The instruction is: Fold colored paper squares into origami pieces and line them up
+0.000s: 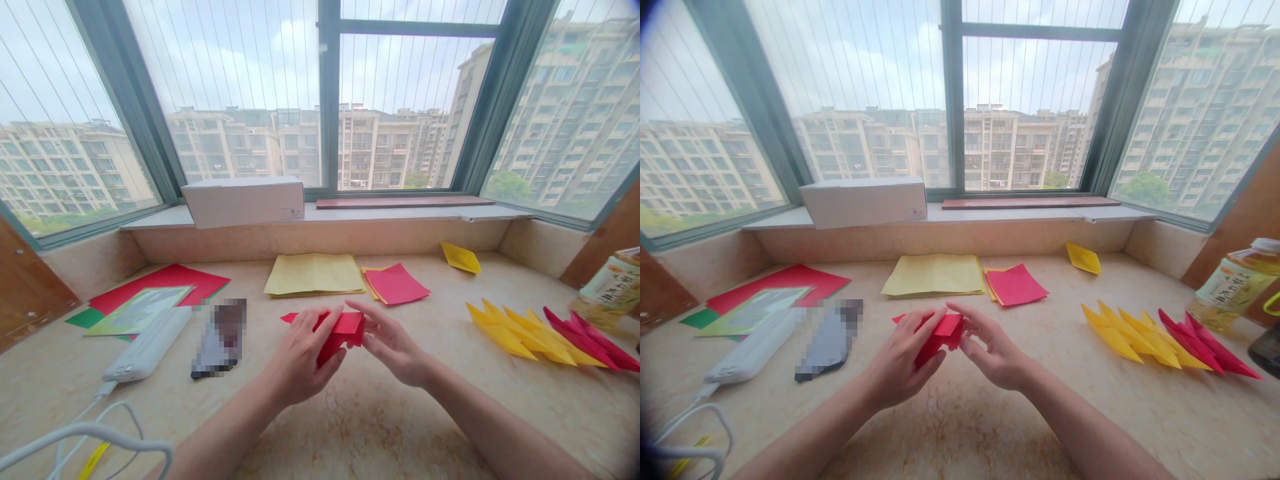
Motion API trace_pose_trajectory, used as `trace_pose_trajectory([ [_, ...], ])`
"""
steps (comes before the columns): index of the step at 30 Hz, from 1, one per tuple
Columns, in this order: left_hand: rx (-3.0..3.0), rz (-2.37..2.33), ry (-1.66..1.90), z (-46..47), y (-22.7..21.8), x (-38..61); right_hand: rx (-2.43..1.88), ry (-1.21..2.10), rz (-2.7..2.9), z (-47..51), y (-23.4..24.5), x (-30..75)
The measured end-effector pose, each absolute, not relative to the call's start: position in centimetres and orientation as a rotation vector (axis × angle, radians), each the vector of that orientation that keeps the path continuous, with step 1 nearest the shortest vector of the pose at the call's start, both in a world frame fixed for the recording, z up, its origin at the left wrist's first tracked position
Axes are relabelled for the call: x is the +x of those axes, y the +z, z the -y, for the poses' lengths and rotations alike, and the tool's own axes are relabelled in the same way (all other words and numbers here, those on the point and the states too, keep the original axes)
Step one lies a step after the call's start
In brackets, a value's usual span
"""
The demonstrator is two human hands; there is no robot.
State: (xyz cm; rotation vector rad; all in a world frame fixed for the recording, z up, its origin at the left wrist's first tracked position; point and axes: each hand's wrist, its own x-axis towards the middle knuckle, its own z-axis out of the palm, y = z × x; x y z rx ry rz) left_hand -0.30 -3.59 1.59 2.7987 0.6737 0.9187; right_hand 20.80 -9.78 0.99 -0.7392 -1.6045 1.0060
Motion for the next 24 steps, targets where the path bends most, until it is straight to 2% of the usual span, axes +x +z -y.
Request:
trace_pose_trajectory([
  [5,2.854,-0.667,0.902,3.7,1.8,-0.4,-0.847,0.875,1.602,9.3,0.5,20.5],
  [24,2.978,-0.842,0.957,3.9,1.5,0.0,-0.951,0.923,1.372,8.6,-0.1,19.1],
])
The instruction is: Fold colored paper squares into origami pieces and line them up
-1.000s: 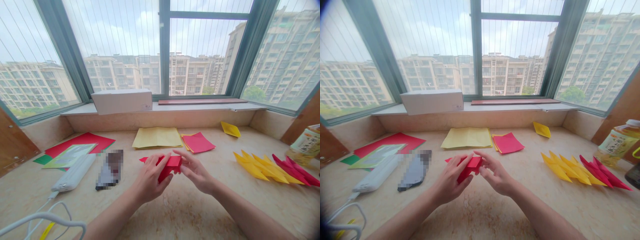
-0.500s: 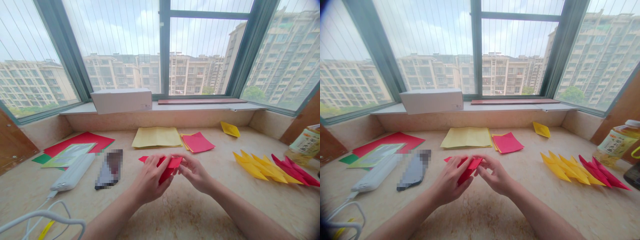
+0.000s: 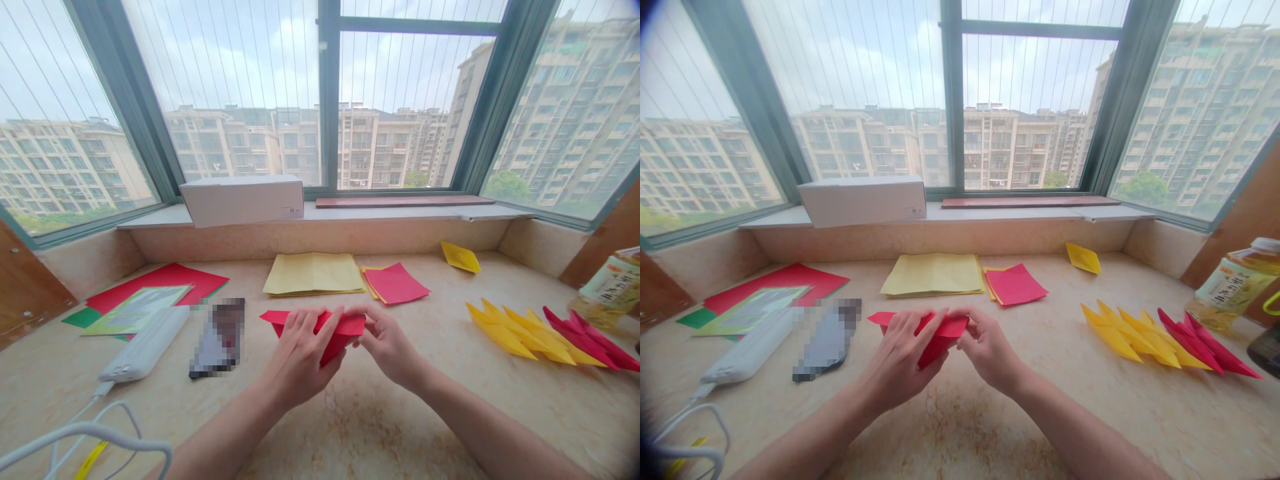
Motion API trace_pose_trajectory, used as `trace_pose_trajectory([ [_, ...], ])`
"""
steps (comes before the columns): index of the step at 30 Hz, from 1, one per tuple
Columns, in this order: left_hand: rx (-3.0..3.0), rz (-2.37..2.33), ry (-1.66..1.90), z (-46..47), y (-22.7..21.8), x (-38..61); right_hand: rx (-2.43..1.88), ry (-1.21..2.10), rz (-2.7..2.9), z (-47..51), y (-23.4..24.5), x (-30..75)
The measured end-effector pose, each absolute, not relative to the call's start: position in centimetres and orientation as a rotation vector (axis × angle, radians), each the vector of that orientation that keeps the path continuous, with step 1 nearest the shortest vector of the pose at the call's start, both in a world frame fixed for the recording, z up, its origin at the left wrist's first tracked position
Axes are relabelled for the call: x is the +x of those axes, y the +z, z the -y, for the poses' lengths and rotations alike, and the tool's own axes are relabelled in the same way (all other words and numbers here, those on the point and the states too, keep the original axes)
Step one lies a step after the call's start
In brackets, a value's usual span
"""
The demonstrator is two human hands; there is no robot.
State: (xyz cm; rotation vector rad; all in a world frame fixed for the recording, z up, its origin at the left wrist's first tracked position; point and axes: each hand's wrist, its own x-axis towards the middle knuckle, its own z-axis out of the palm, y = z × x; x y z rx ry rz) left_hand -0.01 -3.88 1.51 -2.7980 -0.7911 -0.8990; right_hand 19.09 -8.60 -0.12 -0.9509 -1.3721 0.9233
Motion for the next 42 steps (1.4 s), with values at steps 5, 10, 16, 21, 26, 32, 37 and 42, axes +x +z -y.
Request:
trace_pose_trajectory([
  [5,-2.819,0.709,-0.89,3.9,1.5,0.1,-0.919,0.915,1.313,8.9,0.0,18.7],
  [10,-2.846,0.613,-0.952,3.6,1.3,0.1,-0.872,0.885,1.394,9.4,0.6,19.1],
  [16,-2.825,0.564,-1.012,3.3,1.7,-0.2,-0.839,0.91,1.427,8.9,0.3,19.6],
  [21,-2.806,0.534,-1.029,3.3,1.7,-0.4,-0.944,0.677,1.603,8.4,-0.4,20.5],
  [26,-2.853,0.515,-1.057,3.7,1.5,-0.1,-0.974,0.131,1.927,8.8,0.7,21.8],
  [32,-2.77,0.441,-1.287,4.1,2.2,-0.5,-1.031,-0.4,1.972,9.3,1.8,23.1],
  [37,-2.729,0.526,-1.629,4.8,2.2,-0.5,-1.043,-0.771,1.909,9.7,2.0,23.3],
  [42,-3.435,0.79,-1.739,5.8,1.9,1.3,-0.928,-0.937,2.015,10.3,1.3,20.7],
])
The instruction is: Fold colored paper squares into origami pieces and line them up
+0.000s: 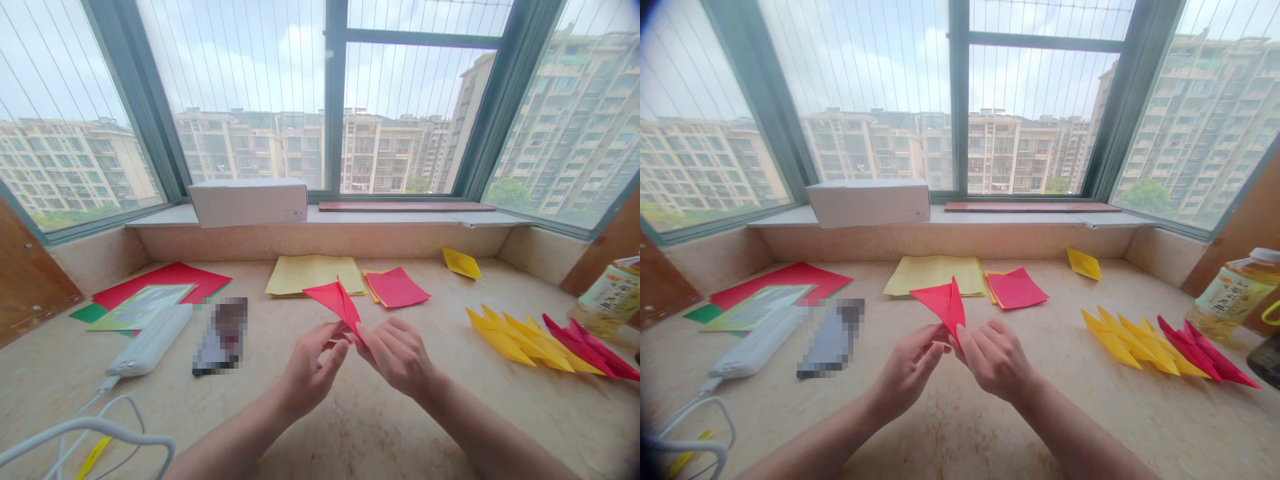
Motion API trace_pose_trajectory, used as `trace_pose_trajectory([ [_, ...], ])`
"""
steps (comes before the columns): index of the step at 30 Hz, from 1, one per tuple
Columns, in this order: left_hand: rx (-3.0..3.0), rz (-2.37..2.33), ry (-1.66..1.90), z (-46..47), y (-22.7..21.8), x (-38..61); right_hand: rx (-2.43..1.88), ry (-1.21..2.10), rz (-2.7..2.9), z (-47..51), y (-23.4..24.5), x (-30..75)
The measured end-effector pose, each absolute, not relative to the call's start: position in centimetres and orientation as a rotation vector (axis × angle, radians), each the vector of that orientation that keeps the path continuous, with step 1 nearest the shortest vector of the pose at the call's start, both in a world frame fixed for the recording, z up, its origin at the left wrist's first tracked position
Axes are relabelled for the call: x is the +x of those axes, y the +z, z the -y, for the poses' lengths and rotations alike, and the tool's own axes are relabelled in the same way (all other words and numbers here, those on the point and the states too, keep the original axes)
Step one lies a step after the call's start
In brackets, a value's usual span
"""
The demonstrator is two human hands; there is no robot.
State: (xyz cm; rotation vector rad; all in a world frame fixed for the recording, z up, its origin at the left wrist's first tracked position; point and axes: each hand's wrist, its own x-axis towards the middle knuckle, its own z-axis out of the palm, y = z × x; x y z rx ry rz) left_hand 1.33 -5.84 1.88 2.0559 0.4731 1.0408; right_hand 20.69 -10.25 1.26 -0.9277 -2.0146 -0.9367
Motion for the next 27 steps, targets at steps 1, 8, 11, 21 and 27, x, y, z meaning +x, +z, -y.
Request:
trace_pose_trajectory([
  [1,1.956,-0.466,0.996,6.0,1.9,1.6,-0.932,-0.948,2.052,10.3,1.1,20.1],
  [8,1.592,-0.493,0.995,5.1,1.9,1.8,-1.045,-0.867,2.155,10.2,0.8,18.4],
  [11,1.535,-0.479,1.0,3.9,1.4,1.7,-1.081,-0.753,2.168,10.2,1.0,18.5],
  [21,1.853,-0.746,1.181,1.2,1.0,0.3,-1.18,-0.382,1.391,8.8,2.3,23.1],
  [27,1.877,-0.722,1.196,1.1,0.9,0.3,-1.325,-0.147,1.276,7.3,1.9,24.8],
])
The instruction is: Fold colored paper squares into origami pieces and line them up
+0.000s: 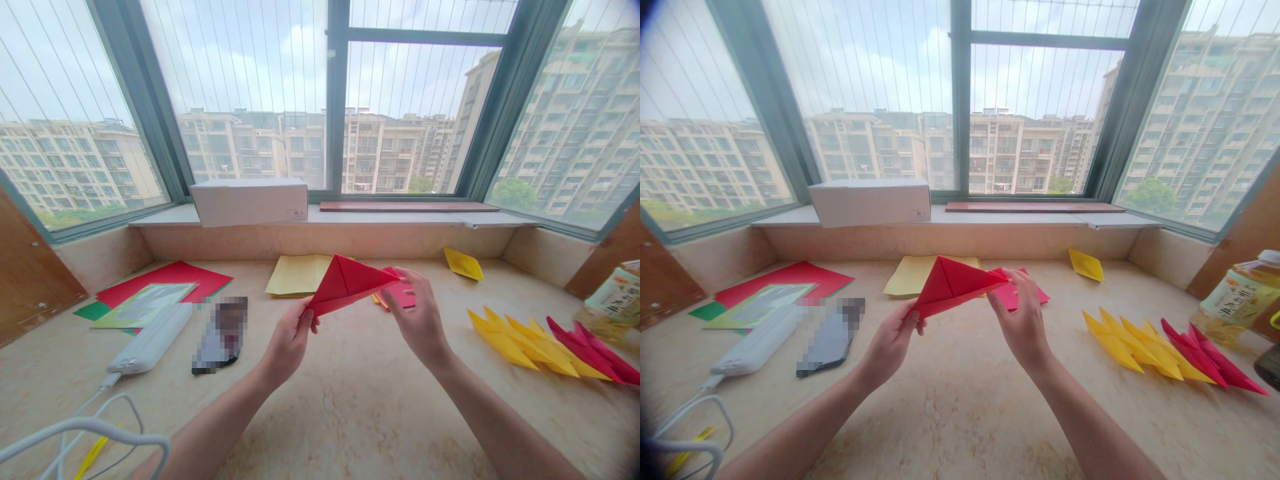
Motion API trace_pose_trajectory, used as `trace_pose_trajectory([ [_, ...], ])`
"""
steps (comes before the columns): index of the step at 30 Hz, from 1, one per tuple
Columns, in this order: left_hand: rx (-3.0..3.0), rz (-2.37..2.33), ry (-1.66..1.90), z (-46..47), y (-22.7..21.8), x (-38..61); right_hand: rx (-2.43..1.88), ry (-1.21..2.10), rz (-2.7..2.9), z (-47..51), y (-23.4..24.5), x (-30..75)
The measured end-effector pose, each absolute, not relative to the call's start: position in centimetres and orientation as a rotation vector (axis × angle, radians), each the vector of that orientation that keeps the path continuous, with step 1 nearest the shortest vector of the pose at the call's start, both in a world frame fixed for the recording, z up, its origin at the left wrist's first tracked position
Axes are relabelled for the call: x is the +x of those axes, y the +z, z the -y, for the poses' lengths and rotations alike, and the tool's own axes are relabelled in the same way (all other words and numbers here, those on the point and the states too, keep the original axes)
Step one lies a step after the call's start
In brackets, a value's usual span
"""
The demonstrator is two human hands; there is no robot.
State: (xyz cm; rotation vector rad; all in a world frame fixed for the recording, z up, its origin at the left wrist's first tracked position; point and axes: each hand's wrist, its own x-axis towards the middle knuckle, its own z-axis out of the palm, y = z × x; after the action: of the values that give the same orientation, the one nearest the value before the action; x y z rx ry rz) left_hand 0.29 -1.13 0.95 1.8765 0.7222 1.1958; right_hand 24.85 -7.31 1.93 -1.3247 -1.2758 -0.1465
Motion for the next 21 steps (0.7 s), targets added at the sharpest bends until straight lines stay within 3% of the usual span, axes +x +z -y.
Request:
trace_pose_trajectory([
  [5,1.851,-0.674,1.134,1.4,1.4,0.2,-1.196,0.224,1.208,6.7,1.2,24.9],
  [21,1.849,-0.776,1.2,0.2,1.7,-0.6,-1.03,0.686,1.01,6.9,2.3,24.4],
])
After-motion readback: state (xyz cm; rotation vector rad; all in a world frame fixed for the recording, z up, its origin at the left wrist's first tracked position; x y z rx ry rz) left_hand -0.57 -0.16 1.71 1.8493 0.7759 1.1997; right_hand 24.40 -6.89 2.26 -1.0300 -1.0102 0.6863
